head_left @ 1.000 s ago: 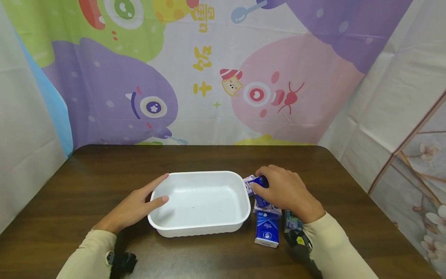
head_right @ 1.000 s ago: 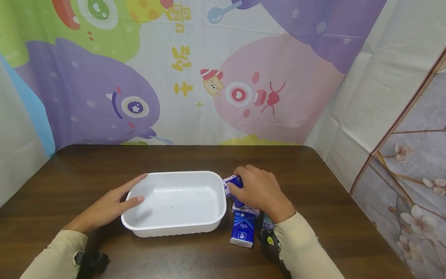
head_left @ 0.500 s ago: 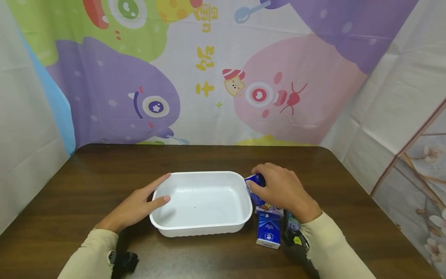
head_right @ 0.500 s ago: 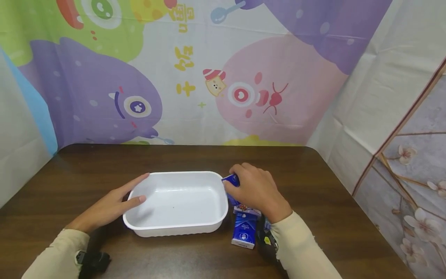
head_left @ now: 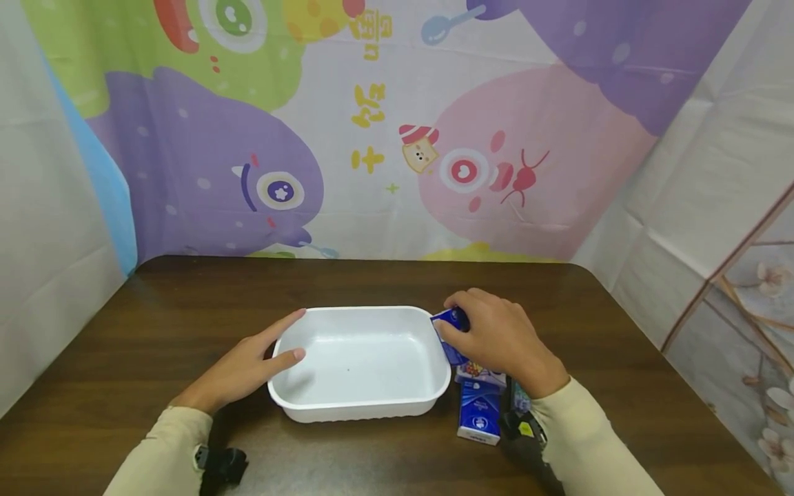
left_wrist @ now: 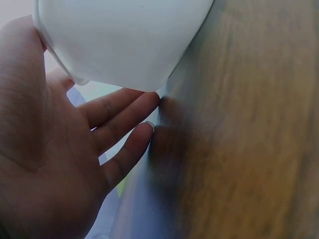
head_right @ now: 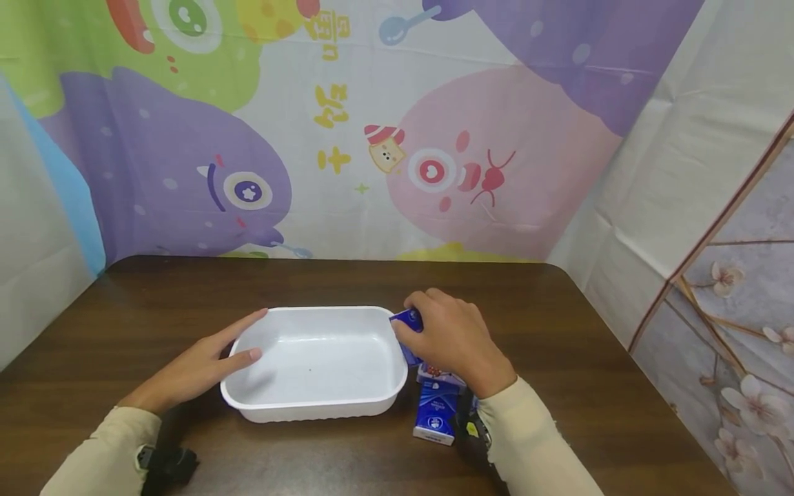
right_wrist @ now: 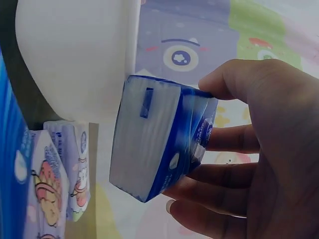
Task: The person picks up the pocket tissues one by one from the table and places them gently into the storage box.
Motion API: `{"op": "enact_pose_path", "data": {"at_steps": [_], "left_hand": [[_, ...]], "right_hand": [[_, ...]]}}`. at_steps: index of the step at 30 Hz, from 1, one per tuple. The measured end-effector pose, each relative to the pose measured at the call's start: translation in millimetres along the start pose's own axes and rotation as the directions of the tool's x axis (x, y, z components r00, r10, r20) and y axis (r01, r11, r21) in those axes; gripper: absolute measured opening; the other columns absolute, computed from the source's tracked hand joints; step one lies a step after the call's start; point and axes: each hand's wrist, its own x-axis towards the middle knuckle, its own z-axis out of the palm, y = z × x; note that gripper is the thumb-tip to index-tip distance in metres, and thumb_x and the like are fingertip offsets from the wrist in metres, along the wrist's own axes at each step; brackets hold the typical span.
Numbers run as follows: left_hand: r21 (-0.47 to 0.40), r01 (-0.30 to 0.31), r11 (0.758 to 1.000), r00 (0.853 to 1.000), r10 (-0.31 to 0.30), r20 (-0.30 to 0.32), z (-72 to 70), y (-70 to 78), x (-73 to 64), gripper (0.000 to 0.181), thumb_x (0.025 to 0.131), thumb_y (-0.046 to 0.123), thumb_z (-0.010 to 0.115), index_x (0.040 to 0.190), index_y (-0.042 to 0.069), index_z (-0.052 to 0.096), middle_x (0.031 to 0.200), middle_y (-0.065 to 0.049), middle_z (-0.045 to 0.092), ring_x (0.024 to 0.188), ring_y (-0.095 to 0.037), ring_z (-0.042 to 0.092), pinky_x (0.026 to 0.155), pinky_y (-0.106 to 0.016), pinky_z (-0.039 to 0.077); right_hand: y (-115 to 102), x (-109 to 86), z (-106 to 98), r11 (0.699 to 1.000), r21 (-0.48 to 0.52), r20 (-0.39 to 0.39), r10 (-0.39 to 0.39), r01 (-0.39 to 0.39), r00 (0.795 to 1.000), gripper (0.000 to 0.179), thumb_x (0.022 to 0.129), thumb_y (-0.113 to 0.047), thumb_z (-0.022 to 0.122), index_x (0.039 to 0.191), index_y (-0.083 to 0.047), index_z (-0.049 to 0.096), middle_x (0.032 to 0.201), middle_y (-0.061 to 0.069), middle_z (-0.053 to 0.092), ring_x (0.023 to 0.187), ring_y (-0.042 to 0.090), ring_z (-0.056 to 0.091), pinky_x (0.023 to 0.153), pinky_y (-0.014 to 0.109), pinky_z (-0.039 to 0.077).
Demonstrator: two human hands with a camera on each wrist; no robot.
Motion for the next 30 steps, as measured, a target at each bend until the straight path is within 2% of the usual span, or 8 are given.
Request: {"op": "enact_pose_path", "data": {"at_steps": [11,16,26,30], "left_hand": [[-0.019,-0.012,1.0,1.0,0.012,-0.005,5.9,-0.7,-1.2,0.068,0.099,0.049,0.059,0.158,0.038,0.029,0.159,-0.01,0.035,0.141,-0.04,0.037,0.107,-0.066,0.031],[-0.013,-0.017,1.0,1.0,0.017,-0.008,6.3,-0.4,0.6,0.068,0.099,0.049,0.059,0.158,0.037,0.029,0.159,-0.009,0.035,0.14,-0.04,0.038,0.107,-0.066,0.031],[-0.007,-0.023,1.0,1.0,0.023,-0.013,3.1,2.3,1.0,0.067,0.099,0.052,0.058,0.158,0.038,0.029,0.159,-0.009,0.035,0.141,-0.04,0.037,0.106,-0.066,0.032],[0.007,-0.017,1.0,1.0,0.017,-0.017,1.5,3.1,-0.2,0.067,0.099,0.053,0.057,0.158,0.04,0.028,0.159,-0.011,0.035,0.14,-0.042,0.038,0.104,-0.067,0.034]], "right_hand": [[-11,5.0,0,0.999,0.032,-0.008,-0.025,0.025,1.0,0.045,0.09,-0.052,0.068,0.121,-0.018,0.07,0.115,0.001,0.069,0.102,0.024,0.068,0.084,0.048,0.057],[-14,4.2,3,0.998,0.05,-0.053,-0.045,0.048,0.998,0.043,0.091,-0.052,0.068,0.119,-0.019,0.07,0.113,-0.001,0.069,0.1,0.02,0.068,0.082,0.043,0.058],[-23,6.7,14,0.987,0.07,-0.131,-0.136,0.146,0.982,0.042,0.091,-0.051,0.067,0.118,-0.019,0.07,0.111,-0.002,0.068,0.096,0.016,0.068,0.078,0.039,0.059],[-27,10.6,19,0.978,0.067,-0.132,-0.189,0.199,0.973,0.04,0.092,-0.05,0.065,0.116,-0.019,0.071,0.111,-0.004,0.068,0.095,0.013,0.068,0.079,0.035,0.058]]}}
